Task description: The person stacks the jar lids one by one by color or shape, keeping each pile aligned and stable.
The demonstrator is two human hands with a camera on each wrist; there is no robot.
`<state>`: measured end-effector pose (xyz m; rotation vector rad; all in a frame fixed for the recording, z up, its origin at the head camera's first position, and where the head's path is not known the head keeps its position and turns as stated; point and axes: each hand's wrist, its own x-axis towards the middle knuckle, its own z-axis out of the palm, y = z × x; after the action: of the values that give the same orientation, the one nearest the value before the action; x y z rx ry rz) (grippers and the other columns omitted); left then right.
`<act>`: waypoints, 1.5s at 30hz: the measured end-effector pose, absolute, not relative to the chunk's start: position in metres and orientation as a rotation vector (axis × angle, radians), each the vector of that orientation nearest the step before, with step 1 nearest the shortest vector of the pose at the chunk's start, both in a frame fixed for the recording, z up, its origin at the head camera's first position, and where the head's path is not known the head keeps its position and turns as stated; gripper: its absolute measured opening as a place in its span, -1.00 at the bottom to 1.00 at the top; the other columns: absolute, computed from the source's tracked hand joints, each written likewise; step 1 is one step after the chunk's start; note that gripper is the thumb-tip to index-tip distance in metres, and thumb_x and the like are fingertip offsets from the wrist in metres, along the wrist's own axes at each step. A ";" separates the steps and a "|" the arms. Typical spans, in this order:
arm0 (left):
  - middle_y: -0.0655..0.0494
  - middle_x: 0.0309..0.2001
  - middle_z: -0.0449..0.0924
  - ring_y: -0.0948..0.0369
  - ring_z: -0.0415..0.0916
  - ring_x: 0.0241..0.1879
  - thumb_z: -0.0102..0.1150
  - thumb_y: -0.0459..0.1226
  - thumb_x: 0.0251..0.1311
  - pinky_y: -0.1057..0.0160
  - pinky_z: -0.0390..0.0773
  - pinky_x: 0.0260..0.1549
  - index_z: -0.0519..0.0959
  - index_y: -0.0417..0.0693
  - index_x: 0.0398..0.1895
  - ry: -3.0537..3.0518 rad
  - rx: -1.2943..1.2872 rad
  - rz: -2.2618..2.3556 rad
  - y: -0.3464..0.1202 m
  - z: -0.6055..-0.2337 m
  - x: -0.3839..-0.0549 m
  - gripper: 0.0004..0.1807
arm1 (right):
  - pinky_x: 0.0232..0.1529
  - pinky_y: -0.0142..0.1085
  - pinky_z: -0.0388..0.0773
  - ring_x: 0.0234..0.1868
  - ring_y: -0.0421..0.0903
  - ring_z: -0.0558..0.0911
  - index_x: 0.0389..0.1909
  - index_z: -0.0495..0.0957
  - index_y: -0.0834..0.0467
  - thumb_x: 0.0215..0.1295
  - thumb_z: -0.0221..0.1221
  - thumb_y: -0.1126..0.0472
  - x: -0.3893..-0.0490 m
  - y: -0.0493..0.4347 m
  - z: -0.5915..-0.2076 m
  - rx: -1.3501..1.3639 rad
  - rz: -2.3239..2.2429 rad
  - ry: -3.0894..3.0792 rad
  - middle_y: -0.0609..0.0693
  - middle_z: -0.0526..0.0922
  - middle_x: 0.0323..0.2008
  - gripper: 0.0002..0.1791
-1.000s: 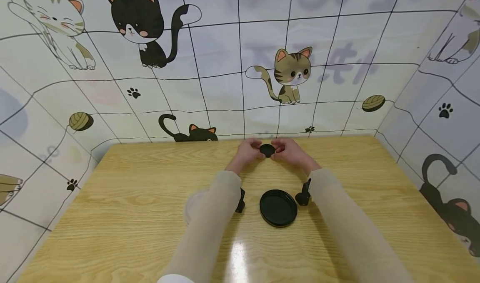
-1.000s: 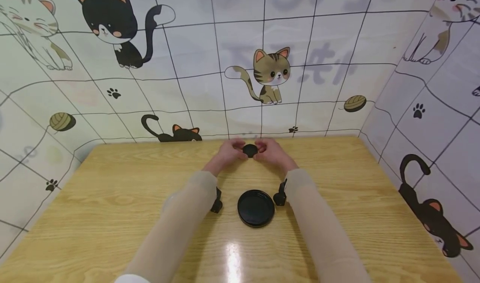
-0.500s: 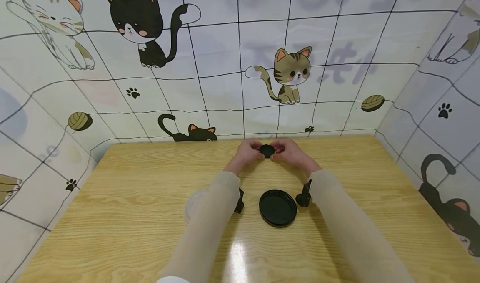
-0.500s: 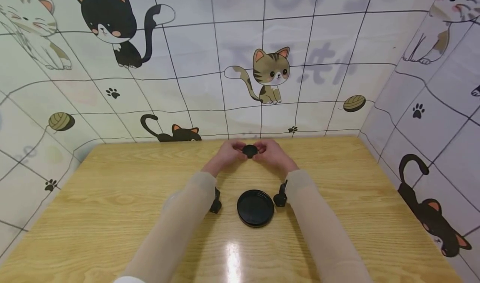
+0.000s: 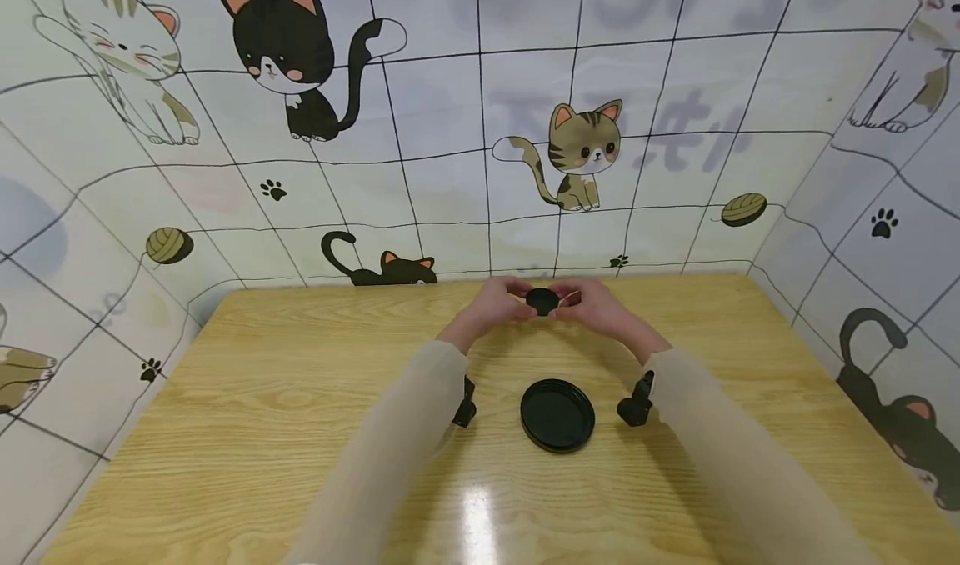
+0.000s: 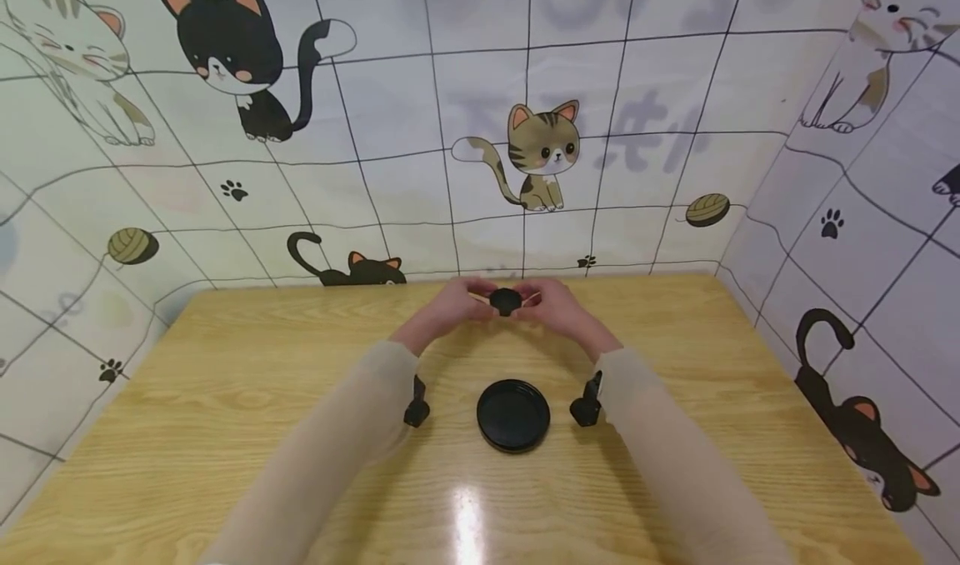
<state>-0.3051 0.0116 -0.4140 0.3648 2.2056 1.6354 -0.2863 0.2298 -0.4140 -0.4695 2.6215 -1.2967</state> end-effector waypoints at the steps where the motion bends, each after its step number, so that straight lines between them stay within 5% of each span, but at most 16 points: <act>1: -0.18 0.21 0.50 0.02 0.66 -0.04 0.37 -0.47 0.22 0.11 0.65 -0.03 0.51 -0.26 0.29 2.197 0.370 1.642 0.012 -0.412 -0.303 -0.46 | 0.00 -0.02 0.59 0.08 0.20 0.58 0.34 0.46 0.34 0.39 0.31 0.27 -0.283 0.231 -0.411 -0.475 -1.286 2.630 0.28 0.57 0.13 -0.45; 11: -0.12 0.10 0.52 0.02 0.63 -0.05 0.42 -0.43 0.19 -0.10 0.59 0.06 0.55 -0.26 0.19 2.165 0.494 1.670 0.004 -0.391 -0.262 -0.52 | -0.09 -0.18 0.59 -0.08 0.08 0.61 0.29 0.47 0.42 0.35 0.35 0.30 -0.241 0.240 -0.384 -0.630 -1.342 2.605 0.23 0.62 -0.02 -0.45; 20: 0.02 -0.03 0.58 0.17 0.59 -0.16 0.50 -0.40 0.13 0.24 0.64 -0.23 0.61 -0.21 0.13 2.287 0.514 1.646 0.002 -0.382 -0.215 -0.53 | -0.19 -0.31 0.61 -0.18 0.02 0.62 0.24 0.50 0.40 0.30 0.38 0.34 -0.199 0.241 -0.383 -0.661 -1.385 2.596 0.12 0.61 -0.13 -0.48; 45: 0.10 -0.13 0.57 0.25 0.59 -0.26 0.48 -0.48 0.09 0.34 0.59 -0.40 0.60 -0.24 0.08 2.308 0.526 1.581 -0.014 -0.407 -0.151 -0.55 | -0.16 -0.29 0.60 -0.20 -0.12 0.59 0.18 0.55 0.36 0.29 0.40 0.31 -0.140 0.231 -0.408 -0.774 -1.480 2.473 0.07 0.59 -0.13 -0.53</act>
<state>-0.1507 -0.0136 -0.4072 0.5264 2.3080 1.5814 -0.1400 0.2308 -0.4079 -0.7736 2.4725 -1.4800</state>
